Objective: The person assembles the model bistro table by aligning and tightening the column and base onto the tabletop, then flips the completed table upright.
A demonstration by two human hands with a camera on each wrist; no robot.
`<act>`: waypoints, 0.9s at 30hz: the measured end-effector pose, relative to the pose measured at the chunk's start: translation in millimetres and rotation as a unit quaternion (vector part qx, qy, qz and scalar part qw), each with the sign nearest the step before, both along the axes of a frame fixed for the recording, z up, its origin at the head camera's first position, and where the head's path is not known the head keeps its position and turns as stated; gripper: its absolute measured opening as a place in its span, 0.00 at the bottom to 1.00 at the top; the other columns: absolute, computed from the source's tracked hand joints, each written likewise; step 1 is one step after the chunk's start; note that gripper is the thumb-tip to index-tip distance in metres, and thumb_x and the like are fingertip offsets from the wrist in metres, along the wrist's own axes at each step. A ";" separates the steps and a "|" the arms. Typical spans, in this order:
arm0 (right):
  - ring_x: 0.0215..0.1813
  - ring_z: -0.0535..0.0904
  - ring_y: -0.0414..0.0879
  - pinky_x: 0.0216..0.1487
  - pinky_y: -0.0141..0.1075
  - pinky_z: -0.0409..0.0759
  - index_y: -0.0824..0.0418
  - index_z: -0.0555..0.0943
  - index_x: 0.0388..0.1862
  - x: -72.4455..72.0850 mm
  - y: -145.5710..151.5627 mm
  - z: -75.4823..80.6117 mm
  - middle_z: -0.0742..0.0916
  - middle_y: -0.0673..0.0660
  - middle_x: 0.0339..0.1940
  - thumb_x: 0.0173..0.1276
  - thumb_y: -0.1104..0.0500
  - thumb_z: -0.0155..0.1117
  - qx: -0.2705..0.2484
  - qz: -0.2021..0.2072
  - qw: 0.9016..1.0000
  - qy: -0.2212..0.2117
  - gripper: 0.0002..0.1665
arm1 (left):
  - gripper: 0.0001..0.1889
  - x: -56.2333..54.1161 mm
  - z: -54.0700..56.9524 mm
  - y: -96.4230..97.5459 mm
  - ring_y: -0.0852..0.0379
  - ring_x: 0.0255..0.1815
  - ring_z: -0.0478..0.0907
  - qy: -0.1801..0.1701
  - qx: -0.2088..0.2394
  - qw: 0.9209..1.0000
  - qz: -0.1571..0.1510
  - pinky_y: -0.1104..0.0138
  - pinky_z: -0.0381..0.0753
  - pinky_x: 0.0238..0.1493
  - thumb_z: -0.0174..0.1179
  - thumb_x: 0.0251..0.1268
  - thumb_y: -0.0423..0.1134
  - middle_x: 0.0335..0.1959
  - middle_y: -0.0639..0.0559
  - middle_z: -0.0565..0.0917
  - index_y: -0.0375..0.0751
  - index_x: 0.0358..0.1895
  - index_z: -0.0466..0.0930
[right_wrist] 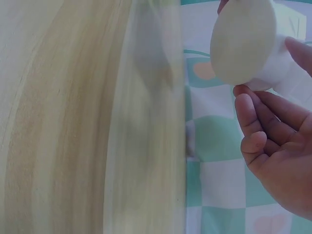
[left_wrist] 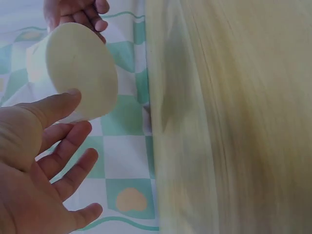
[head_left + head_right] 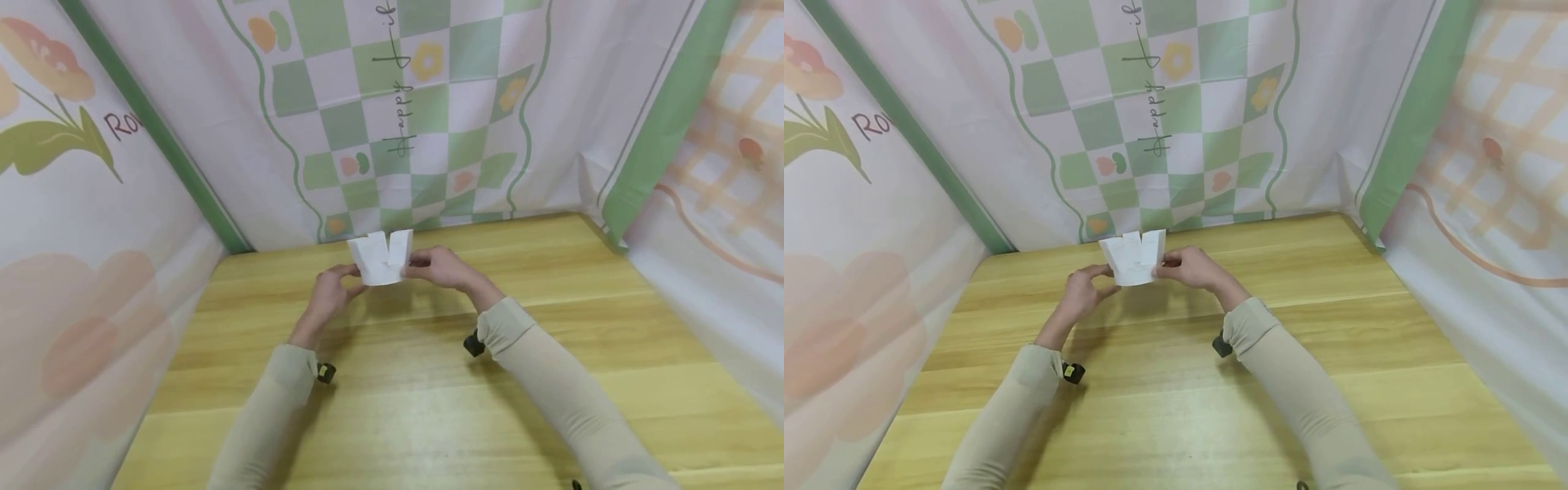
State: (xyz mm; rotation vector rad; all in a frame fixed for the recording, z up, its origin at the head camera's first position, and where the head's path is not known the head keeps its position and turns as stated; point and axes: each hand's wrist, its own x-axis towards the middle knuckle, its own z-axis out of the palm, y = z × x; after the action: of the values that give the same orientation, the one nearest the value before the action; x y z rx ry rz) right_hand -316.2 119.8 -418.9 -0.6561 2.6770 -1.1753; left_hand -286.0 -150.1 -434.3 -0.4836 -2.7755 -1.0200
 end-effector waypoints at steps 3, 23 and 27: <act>0.59 0.83 0.54 0.63 0.49 0.80 0.55 0.83 0.60 1.0 1.3 3.2 0.88 0.56 0.57 0.71 0.37 0.61 -0.008 -0.012 1.000 -0.008 0.29 | 0.21 0.9 5.4 0.1 0.41 0.64 0.78 -0.004 0.011 1.000 0.010 0.50 0.72 0.71 0.71 0.60 0.42 0.53 0.43 0.87 0.41 0.56 0.83; 0.52 0.85 0.63 0.60 0.49 0.81 0.61 0.84 0.56 5.4 8.8 13.0 0.90 0.61 0.49 0.72 0.47 0.63 -0.061 -0.018 0.995 -0.074 0.23 | 0.22 0.9 19.9 -0.8 0.45 0.66 0.77 -0.078 0.039 0.996 0.033 0.48 0.72 0.70 0.65 0.64 0.57 0.55 0.49 0.87 0.47 0.53 0.86; 0.52 0.85 0.62 0.61 0.50 0.80 0.59 0.84 0.55 6.2 10.6 12.1 0.90 0.59 0.48 0.72 0.45 0.62 -0.054 -0.022 0.995 -0.076 0.23 | 0.24 0.1 19.3 0.2 0.46 0.64 0.79 -0.079 0.053 0.995 0.026 0.50 0.76 0.67 0.63 0.65 0.60 0.55 0.48 0.87 0.46 0.53 0.86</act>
State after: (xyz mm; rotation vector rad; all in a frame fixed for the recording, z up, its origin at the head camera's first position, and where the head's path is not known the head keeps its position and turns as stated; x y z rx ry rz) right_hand -310.0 130.4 -406.9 -0.5027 2.5274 -1.3321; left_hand -285.8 -150.0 -415.1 -0.3281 -2.8327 -1.2379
